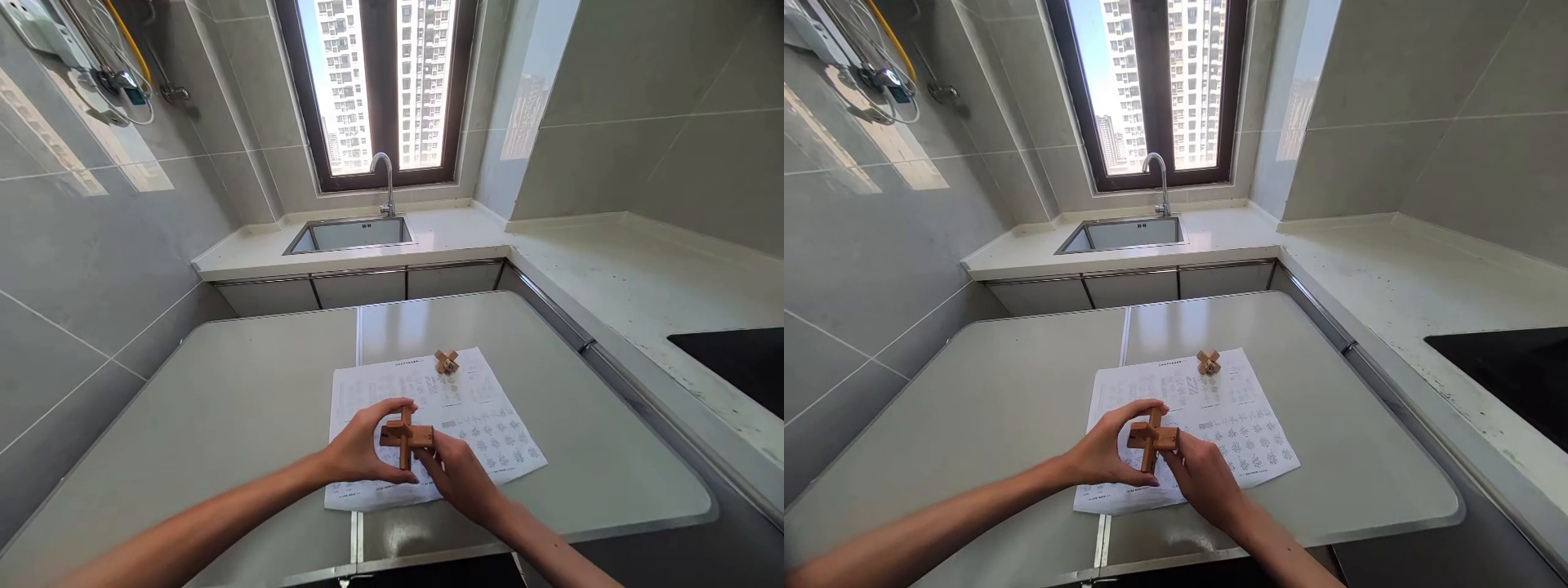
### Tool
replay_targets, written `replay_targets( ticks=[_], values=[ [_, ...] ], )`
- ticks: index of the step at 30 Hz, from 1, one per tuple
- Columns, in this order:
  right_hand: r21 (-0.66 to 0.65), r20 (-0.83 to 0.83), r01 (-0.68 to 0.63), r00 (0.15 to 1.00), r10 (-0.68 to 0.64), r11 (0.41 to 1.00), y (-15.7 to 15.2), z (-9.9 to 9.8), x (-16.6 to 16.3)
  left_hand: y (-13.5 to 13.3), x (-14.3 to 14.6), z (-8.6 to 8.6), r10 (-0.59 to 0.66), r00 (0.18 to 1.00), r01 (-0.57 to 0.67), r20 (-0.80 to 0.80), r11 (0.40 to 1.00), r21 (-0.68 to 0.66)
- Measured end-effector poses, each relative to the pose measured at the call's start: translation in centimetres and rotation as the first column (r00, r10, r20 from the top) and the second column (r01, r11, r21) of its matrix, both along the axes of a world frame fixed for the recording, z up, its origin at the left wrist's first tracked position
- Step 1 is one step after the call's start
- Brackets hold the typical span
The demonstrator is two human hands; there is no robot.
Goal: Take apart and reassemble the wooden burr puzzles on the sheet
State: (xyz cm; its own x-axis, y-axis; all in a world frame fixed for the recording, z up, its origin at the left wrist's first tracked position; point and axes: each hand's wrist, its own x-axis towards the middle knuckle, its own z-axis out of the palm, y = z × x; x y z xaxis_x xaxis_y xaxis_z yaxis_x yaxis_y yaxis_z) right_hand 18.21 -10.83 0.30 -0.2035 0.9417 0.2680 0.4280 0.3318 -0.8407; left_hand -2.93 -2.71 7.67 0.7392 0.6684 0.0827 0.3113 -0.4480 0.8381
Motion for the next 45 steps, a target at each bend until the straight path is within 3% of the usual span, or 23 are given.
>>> replay_targets(
  ticks=[3,10,22,26,32,37,45],
  values=[
    [-0.082,-0.047,0.021,0.999,-0.024,0.996,-0.4,-0.2,-0.1,-0.4,-0.5,-0.5,0.053,0.999,-0.053,-0.001,0.997,0.051],
    [-0.313,-0.422,-0.111,0.906,-0.033,0.943,0.6,-0.3,-0.7,-1.3,-1.0,-2.0,0.042,0.998,-0.035,-0.053,0.992,0.121],
    [-0.443,-0.532,-0.082,0.826,-0.189,0.893,0.1,-1.7,-2.6,-1.3,-0.6,-3.8,0.054,0.995,-0.043,-0.086,0.991,0.125],
    [-0.472,-0.552,-0.093,0.807,-0.211,0.877,0.2,-1.9,-2.8,-1.1,-0.8,-4.3,0.040,0.992,-0.033,-0.117,0.998,0.054],
    [-0.504,-0.590,-0.113,0.769,-0.245,0.856,0.5,-2.6,-4.0,-1.2,-1.7,-4.1,0.058,0.998,-0.058,0.002,0.992,0.112],
    [-0.529,-0.624,-0.116,0.725,-0.292,0.840,0.5,-1.9,-4.5,-1.4,-2.0,-3.5,0.080,0.992,-0.080,0.095,0.997,-0.010],
    [-0.612,-0.610,0.011,0.630,-0.480,0.791,0.4,-0.8,-5.6,-1.7,-1.6,-3.2,0.193,0.973,-0.159,0.125,0.957,-0.244]
  ],
)
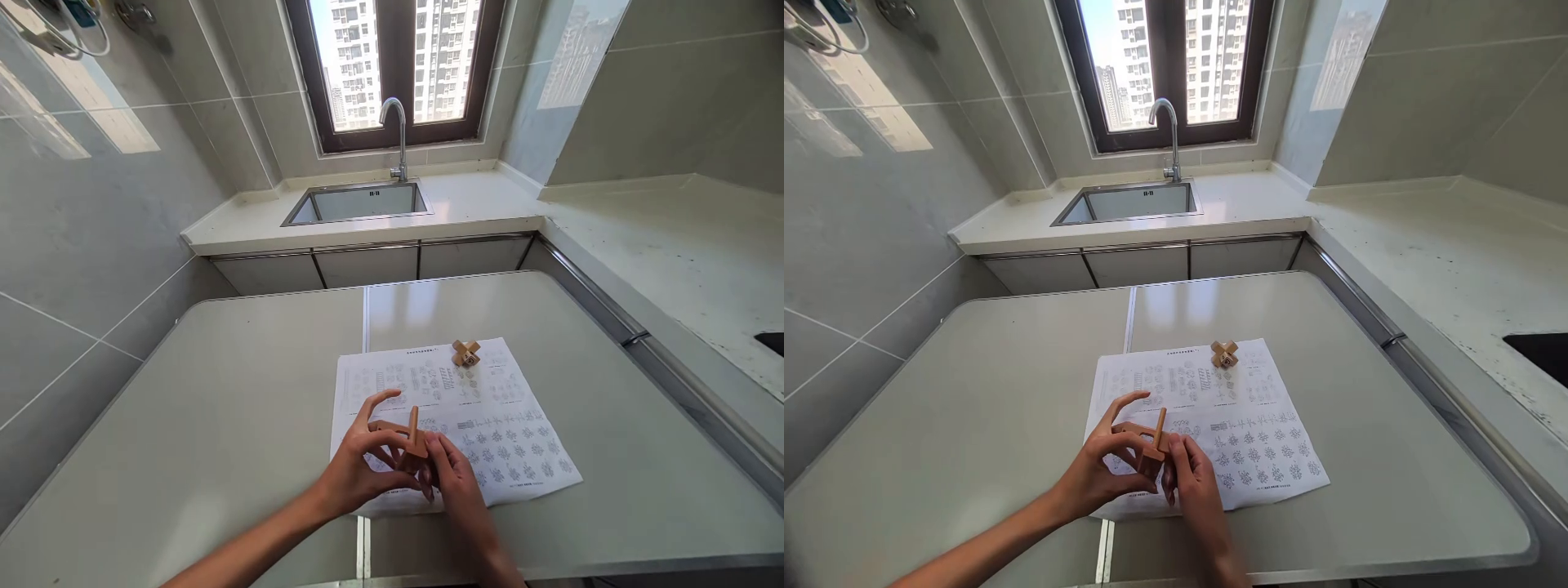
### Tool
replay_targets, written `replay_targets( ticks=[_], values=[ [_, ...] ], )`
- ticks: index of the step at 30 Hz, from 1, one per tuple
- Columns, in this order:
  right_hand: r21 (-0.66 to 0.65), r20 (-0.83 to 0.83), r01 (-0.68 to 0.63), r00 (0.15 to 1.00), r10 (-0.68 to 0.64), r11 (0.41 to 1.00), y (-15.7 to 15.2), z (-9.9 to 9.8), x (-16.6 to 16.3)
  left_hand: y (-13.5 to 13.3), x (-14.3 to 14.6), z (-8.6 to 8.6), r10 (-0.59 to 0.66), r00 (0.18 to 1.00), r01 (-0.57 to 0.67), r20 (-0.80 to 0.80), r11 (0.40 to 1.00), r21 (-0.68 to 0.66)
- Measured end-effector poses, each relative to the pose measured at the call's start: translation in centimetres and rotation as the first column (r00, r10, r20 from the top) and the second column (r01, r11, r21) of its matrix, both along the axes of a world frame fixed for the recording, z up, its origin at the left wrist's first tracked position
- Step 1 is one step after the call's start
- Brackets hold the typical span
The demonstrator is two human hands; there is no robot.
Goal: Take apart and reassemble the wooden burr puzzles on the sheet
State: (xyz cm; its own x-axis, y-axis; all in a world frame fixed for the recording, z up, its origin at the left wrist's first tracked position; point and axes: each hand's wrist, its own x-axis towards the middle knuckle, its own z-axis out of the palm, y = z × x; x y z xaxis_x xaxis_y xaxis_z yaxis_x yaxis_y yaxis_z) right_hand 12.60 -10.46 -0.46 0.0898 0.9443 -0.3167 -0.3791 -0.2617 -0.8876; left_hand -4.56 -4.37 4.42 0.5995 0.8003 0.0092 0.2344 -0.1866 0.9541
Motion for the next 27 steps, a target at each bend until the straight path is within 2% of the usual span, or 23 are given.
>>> replay_targets(
  ticks=[5,11,15,18,22,24,27],
  values=[
    [-0.044,0.014,0.133,0.991,-0.132,0.990,0.2,0.4,0.5,0.8,0.0,0.7,0.054,0.999,-0.054,0.007,0.997,-0.049],
    [-0.039,0.059,0.163,0.985,-0.160,0.986,0.6,1.3,0.7,1.2,0.3,1.4,0.027,0.999,-0.024,0.037,0.998,-0.065],
    [-0.070,0.097,0.233,0.969,-0.226,0.970,0.6,0.8,0.5,1.0,0.8,1.8,0.015,1.000,-0.015,0.005,1.000,-0.019],
    [-0.078,0.093,0.276,0.959,-0.268,0.958,0.4,-0.1,0.8,1.6,0.6,2.1,0.045,0.998,-0.047,-0.031,0.998,-0.034],
    [-0.086,0.074,0.311,0.950,-0.305,0.947,0.2,-0.7,1.6,4.0,-1.0,2.0,0.094,0.989,-0.110,-0.113,0.984,-0.139],
    [-0.084,0.081,0.313,0.948,-0.307,0.946,0.2,-0.6,1.9,5.6,-2.0,1.5,0.095,0.971,-0.137,-0.217,0.973,-0.187],
    [-0.073,0.092,0.288,0.955,-0.281,0.955,0.1,-0.5,2.3,8.2,-3.4,0.4,0.198,0.910,-0.236,-0.364,0.970,-0.062]
  ],
)
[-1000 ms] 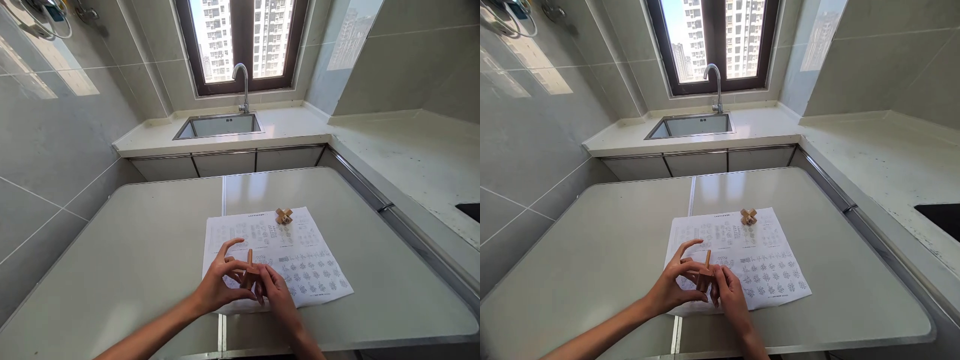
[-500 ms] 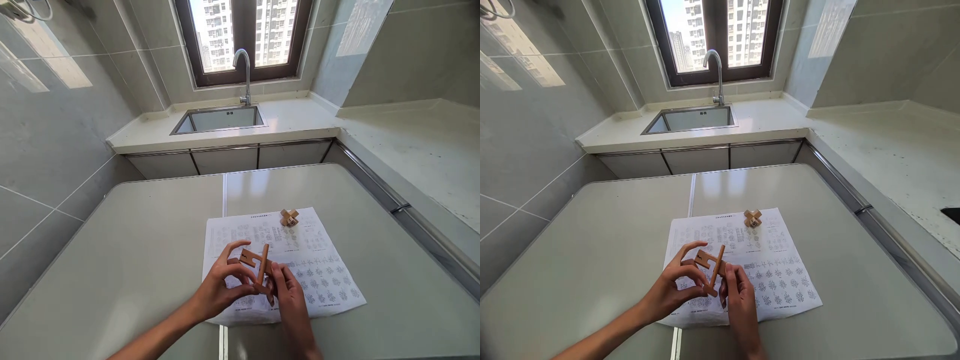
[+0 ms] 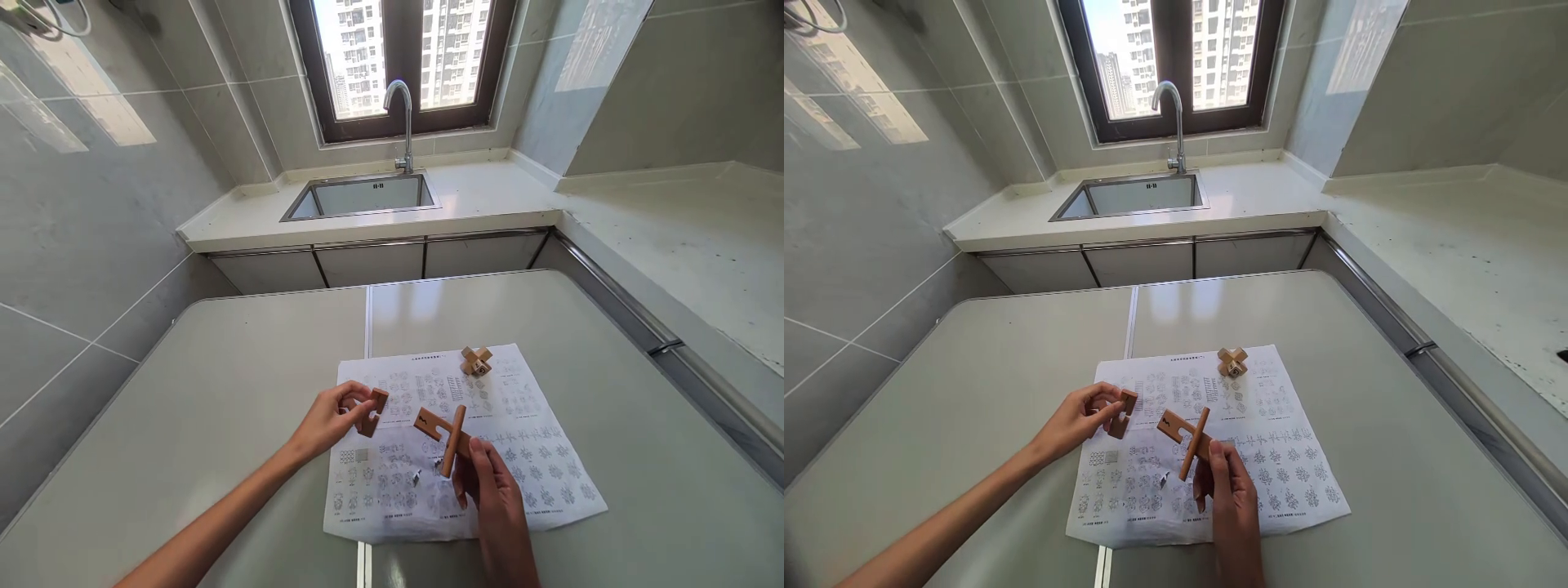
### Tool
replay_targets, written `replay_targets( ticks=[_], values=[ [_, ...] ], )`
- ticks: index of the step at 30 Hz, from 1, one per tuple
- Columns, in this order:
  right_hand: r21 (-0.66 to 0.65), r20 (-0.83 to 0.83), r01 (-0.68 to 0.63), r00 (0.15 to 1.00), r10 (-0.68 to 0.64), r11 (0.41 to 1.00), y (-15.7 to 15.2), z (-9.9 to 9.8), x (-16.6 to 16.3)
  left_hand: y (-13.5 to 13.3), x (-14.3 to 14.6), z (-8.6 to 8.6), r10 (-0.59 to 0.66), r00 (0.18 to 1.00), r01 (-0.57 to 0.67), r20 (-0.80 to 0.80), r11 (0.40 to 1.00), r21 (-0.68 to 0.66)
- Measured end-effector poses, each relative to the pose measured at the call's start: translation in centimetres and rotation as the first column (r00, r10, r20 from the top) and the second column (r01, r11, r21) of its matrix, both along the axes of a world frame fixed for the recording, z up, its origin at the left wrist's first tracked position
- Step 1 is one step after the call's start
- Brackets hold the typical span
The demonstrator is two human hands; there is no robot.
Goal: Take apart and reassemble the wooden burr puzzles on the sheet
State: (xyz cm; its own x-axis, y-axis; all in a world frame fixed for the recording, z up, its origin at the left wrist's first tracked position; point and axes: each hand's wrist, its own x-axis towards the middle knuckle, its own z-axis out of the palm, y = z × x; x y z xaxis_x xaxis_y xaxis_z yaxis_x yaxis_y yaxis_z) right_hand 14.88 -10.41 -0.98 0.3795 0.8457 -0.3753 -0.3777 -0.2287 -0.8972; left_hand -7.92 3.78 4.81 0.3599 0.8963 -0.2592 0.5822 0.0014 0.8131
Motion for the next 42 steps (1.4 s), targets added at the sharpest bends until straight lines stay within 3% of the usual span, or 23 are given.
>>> replay_targets(
  ticks=[6,16,24,30,33,36,39,42],
  values=[
    [0.003,0.029,-0.060,0.998,0.059,0.998,-0.6,-0.2,0.0,3.5,-0.9,-1.5,0.078,0.989,-0.062,-0.124,0.990,0.124],
    [0.000,0.043,-0.150,0.988,0.149,0.989,-1.3,1.4,0.4,5.1,-0.4,-1.9,0.051,0.974,-0.011,-0.221,0.984,0.179],
    [0.005,0.039,-0.167,0.985,0.167,0.986,-1.1,2.2,0.1,5.4,-0.7,-2.5,0.059,0.971,-0.008,-0.231,0.976,0.216],
    [0.010,0.019,-0.182,0.983,0.182,0.983,-1.1,2.0,0.0,3.7,0.5,-0.9,0.136,0.973,-0.079,-0.187,0.956,0.282],
    [0.022,0.012,-0.193,0.981,0.192,0.981,-1.0,1.8,-0.1,1.4,1.8,0.8,-0.006,0.992,0.030,-0.124,0.981,0.190],
    [0.032,-0.001,-0.192,0.981,0.193,0.981,-0.7,1.7,-0.1,-1.0,2.9,2.6,-0.264,0.958,0.277,0.109,0.952,-0.131],
    [0.054,-0.047,-0.227,0.972,0.230,0.972,-0.6,2.1,-0.1,-2.5,3.5,3.7,-0.272,0.931,0.341,0.245,0.888,-0.308],
    [0.091,-0.148,-0.291,0.942,0.302,0.952,-0.6,2.7,0.2,-3.1,3.7,4.2,-0.243,0.928,0.336,0.281,0.871,-0.357]
  ],
)
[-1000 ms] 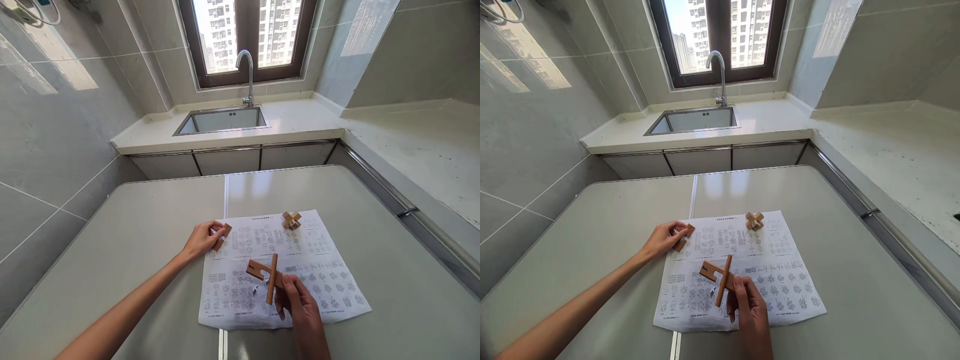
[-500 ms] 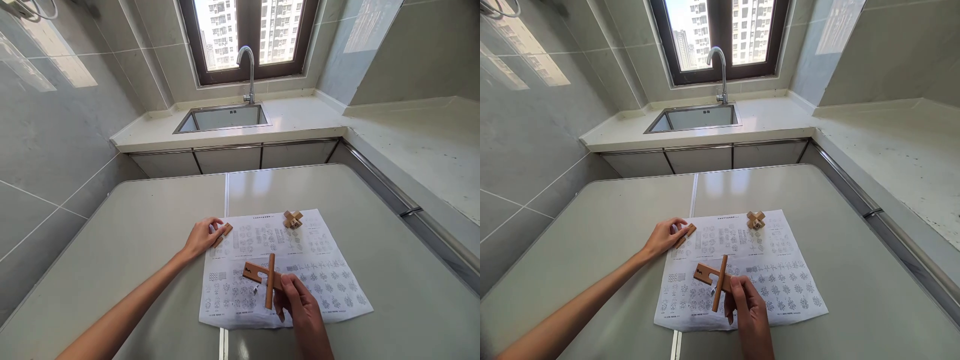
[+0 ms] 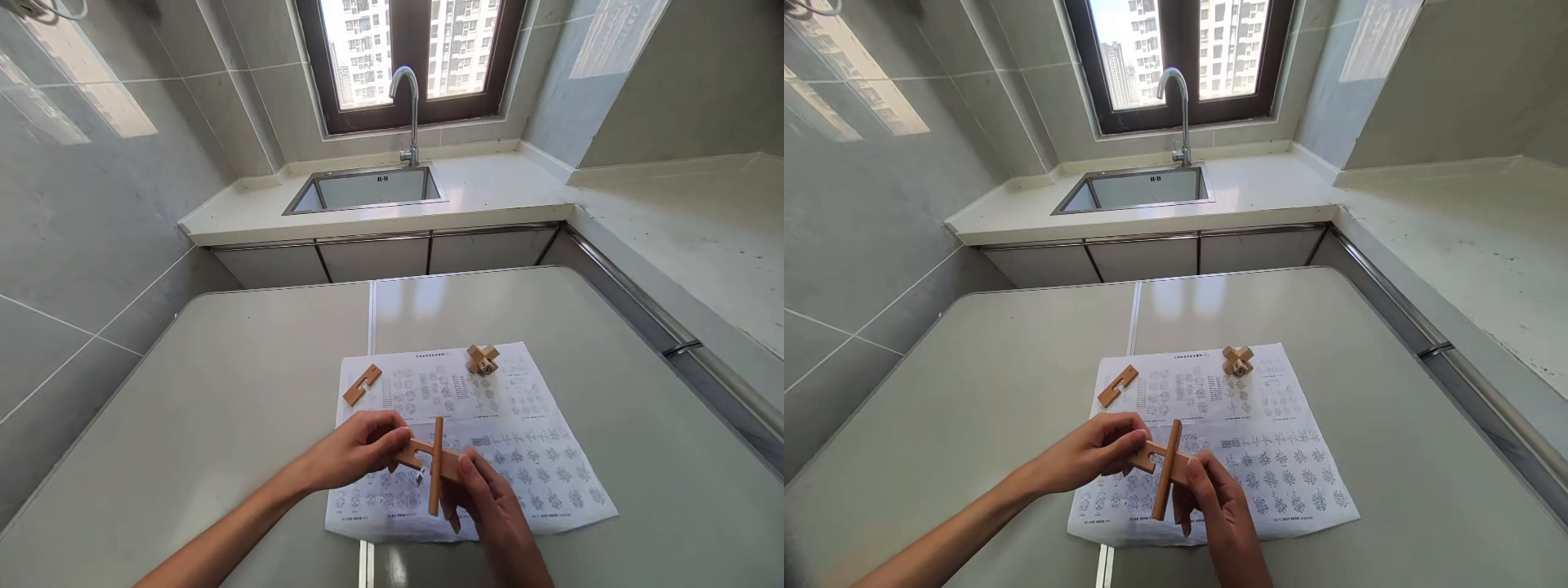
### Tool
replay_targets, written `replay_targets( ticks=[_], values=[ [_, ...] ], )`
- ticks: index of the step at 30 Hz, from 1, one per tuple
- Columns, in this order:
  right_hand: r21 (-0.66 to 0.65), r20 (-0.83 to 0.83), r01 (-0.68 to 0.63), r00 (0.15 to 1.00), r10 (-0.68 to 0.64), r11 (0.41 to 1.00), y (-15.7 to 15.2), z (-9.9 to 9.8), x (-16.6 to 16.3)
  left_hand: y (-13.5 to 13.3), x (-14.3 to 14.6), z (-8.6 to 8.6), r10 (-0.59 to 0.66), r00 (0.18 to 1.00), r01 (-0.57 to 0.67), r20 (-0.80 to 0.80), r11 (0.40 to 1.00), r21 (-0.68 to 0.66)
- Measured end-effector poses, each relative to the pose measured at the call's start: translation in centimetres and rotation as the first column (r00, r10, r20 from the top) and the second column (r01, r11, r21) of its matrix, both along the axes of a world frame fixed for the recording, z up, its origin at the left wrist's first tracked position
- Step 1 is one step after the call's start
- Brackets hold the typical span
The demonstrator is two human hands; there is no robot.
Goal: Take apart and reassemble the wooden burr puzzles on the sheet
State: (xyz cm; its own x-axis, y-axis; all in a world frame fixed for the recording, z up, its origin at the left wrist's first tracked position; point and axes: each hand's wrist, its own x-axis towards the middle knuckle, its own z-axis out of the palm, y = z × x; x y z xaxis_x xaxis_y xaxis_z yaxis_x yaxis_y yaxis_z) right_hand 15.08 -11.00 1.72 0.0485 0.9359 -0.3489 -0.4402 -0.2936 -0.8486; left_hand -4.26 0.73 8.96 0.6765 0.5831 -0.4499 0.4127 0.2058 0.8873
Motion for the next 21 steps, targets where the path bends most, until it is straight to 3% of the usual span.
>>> replay_targets(
  ticks=[5,10,18,21],
  values=[
    [0.077,-0.264,-0.145,0.951,0.160,0.986,0.0,-0.2,0.6,-0.1,-0.2,0.0,-0.041,0.999,0.042,0.006,0.999,-0.012],
    [0.081,-0.348,-0.174,0.918,0.191,0.981,-0.4,-0.5,0.8,-0.4,-0.3,-0.3,-0.084,0.997,0.083,-0.001,0.996,-0.036],
    [-0.012,-0.388,-0.132,0.914,0.117,0.991,-0.8,-0.1,0.3,-0.9,-0.5,-1.1,-0.056,0.998,0.056,0.014,0.997,-0.047],
    [-0.109,-0.413,-0.092,0.910,0.039,0.990,-0.9,-0.4,0.4,-1.2,-0.6,-1.5,-0.045,0.999,0.046,0.026,0.998,-0.051]
  ],
)
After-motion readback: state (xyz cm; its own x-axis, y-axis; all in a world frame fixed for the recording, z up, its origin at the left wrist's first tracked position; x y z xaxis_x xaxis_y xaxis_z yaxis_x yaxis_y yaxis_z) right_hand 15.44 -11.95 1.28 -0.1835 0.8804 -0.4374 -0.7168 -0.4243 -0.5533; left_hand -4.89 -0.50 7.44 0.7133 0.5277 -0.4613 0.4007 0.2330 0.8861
